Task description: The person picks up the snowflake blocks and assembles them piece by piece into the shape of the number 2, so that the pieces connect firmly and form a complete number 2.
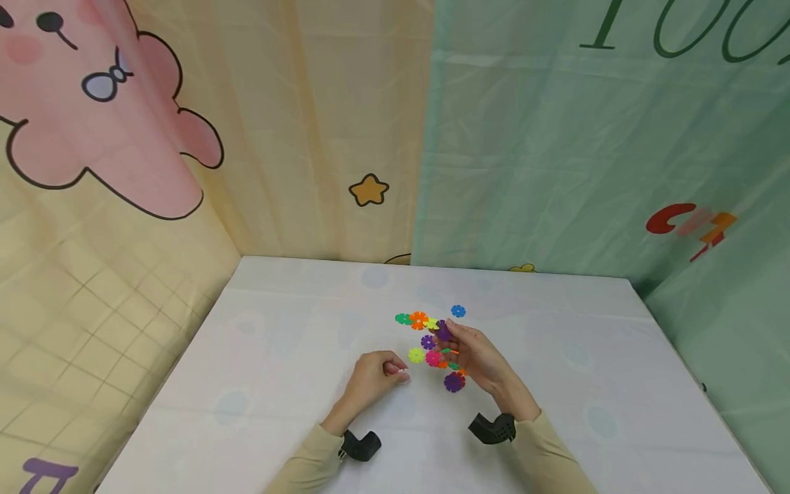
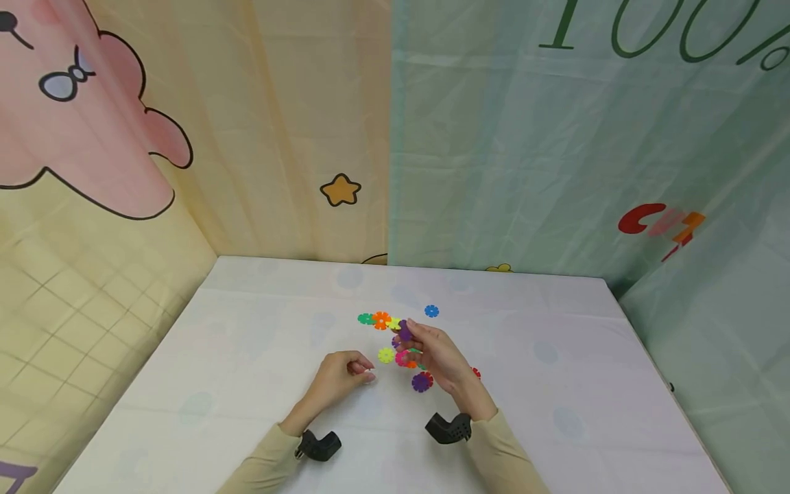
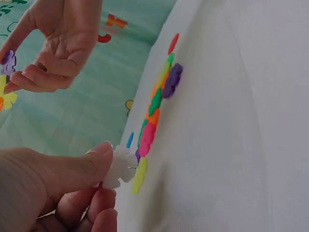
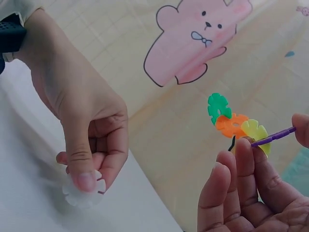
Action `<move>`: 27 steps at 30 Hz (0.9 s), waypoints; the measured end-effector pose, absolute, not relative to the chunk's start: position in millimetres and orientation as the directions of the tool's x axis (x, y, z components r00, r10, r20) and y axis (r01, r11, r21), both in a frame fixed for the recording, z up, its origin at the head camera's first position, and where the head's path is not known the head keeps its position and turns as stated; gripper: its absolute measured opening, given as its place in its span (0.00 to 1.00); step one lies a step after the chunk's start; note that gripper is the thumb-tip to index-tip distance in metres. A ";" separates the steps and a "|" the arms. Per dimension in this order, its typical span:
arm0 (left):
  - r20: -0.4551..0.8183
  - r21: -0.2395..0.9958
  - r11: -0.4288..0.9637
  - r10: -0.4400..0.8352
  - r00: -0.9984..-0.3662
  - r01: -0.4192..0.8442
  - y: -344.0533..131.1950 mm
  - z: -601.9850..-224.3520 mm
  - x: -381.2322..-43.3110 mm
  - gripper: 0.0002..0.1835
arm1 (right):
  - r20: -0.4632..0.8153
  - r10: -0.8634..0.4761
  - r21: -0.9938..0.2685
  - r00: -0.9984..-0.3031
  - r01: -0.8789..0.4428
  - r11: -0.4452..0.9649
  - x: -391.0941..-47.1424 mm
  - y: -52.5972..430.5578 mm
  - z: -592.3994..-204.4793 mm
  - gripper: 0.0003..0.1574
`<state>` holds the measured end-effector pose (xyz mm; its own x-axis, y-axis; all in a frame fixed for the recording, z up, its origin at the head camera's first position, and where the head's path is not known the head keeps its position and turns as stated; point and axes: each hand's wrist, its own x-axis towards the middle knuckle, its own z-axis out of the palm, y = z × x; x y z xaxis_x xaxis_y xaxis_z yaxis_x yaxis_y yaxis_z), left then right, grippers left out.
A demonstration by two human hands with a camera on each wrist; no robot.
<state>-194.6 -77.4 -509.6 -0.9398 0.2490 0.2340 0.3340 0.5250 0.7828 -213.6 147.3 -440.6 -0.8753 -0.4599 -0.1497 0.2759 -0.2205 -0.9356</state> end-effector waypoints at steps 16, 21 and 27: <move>0.135 0.985 0.080 0.217 -0.967 0.155 -57.8 -465.0 -179.5 0.10 | -0.132 -0.441 -0.941 -0.888 0.253 -0.227 -213.8 145.9 -444.3 0.18; 0.059 0.998 -0.032 0.215 -0.975 0.053 -51.2 -459.2 -178.8 0.14 | -0.122 -0.443 -0.943 -0.888 0.243 -0.226 -213.6 143.2 -446.1 0.16; 0.031 0.991 -0.131 0.202 -0.979 0.004 -45.4 -454.7 -178.7 0.15 | -0.152 -0.420 -0.936 -0.895 0.267 -0.231 -212.7 141.2 -445.7 0.13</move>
<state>-178.7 -45.4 -454.7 -0.9789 0.2020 0.0308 0.0042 -0.1306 0.9914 -212.7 141.2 -445.7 -0.8950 -0.4196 -0.1515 0.2669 -0.2314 -0.9355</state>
